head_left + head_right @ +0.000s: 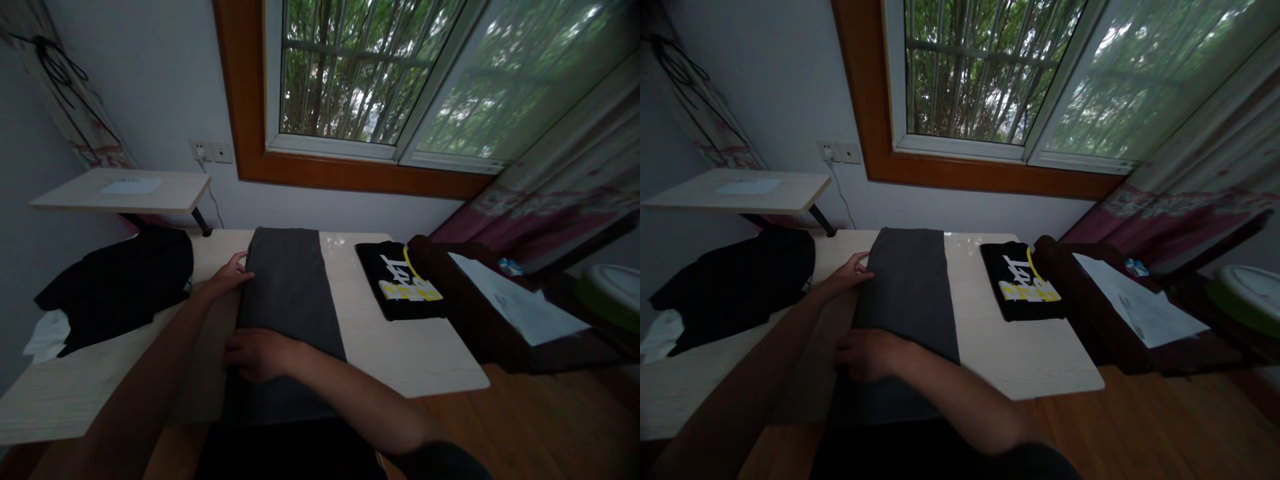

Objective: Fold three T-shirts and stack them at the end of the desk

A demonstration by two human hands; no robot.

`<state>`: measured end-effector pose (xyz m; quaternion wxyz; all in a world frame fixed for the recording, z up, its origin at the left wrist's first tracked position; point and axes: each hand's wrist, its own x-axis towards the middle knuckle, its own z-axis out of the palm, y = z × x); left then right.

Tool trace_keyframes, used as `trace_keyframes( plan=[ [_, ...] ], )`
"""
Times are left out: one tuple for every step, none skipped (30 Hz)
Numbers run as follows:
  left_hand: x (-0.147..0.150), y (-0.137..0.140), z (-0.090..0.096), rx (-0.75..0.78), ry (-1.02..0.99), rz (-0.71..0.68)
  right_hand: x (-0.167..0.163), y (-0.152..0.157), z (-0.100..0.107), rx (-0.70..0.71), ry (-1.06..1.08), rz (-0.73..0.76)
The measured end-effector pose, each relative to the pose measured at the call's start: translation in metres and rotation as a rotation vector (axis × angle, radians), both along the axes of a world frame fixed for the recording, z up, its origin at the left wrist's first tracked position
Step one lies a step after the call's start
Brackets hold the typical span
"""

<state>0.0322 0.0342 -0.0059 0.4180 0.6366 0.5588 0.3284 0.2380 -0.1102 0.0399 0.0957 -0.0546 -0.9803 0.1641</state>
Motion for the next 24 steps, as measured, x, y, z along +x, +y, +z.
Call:
trace_keyframes(
  plan=[
    [-0.001,0.0,-0.001,-0.01,-0.01,-0.014,0.002,-0.004,0.003,-0.021,-0.01,0.006],
    [-0.002,0.0,-0.002,-0.012,-0.015,-0.023,0.004,-0.007,0.006,-0.044,-0.03,0.008],
    [-0.002,0.0,-0.002,-0.009,-0.015,-0.029,0.006,-0.01,0.01,-0.068,-0.056,0.005],
    [-0.002,0.0,-0.002,-0.002,-0.012,-0.026,0.008,-0.013,0.013,-0.089,-0.083,0.0],
    [-0.002,0.0,-0.002,0.003,-0.01,-0.024,0.01,-0.015,0.017,-0.105,-0.107,-0.008],
    [-0.001,0.0,-0.001,0.004,-0.012,-0.022,0.012,-0.016,0.019,-0.112,-0.126,-0.016],
    [0.0,-0.001,0.0,0.004,-0.014,-0.016,0.013,-0.017,0.021,-0.109,-0.141,-0.024],
    [0.001,-0.002,0.002,0.002,-0.015,-0.011,0.014,-0.018,0.021,-0.1,-0.15,-0.029],
    [0.002,-0.002,0.004,0.004,-0.015,-0.004,0.014,-0.019,0.021,-0.086,-0.156,-0.031],
    [0.004,-0.004,0.006,0.012,-0.014,-0.002,0.013,-0.019,0.02,-0.071,-0.157,-0.032],
    [0.005,-0.005,0.008,0.023,-0.012,-0.004,0.012,-0.02,0.019,-0.058,-0.153,-0.032],
    [0.007,-0.007,0.011,0.035,-0.008,-0.01,0.011,-0.02,0.018,-0.05,-0.144,-0.028],
    [0.008,-0.008,0.014,0.046,-0.004,-0.021,0.009,-0.021,0.017,-0.048,-0.133,-0.021],
    [0.008,-0.01,0.017,0.054,0.002,-0.036,0.006,-0.021,0.017,-0.052,-0.121,-0.011],
    [0.008,-0.011,0.019,0.064,0.013,-0.049,0.004,-0.022,0.018,-0.06,-0.111,-0.001],
    [0.008,-0.012,0.021,0.073,0.034,-0.059,0.002,-0.022,0.018,-0.07,-0.106,0.013],
    [0.008,-0.013,0.023,0.083,0.064,-0.064,-0.001,-0.022,0.019,-0.082,-0.11,0.027],
    [0.007,-0.014,0.025,0.09,0.102,-0.073,-0.003,-0.023,0.019,-0.094,-0.123,0.04],
    [0.006,-0.015,0.026,0.093,0.143,-0.081,-0.005,-0.023,0.018,-0.106,-0.139,0.048],
    [0.005,-0.016,0.026,0.095,0.185,-0.09,-0.007,-0.023,0.017,-0.116,-0.159,0.06],
    [0.004,-0.017,0.026,0.096,0.224,-0.101,-0.009,-0.023,0.015,-0.125,-0.181,0.073],
    [0.003,-0.017,0.026,0.098,0.258,-0.116,-0.01,-0.023,0.012,-0.133,-0.2,0.088],
    [0.002,-0.017,0.025,0.105,0.286,-0.13,-0.011,-0.023,0.009,-0.142,-0.216,0.103],
    [0.001,-0.016,0.024,0.119,0.311,-0.14,-0.012,-0.023,0.005,-0.151,-0.228,0.119]
  ],
)
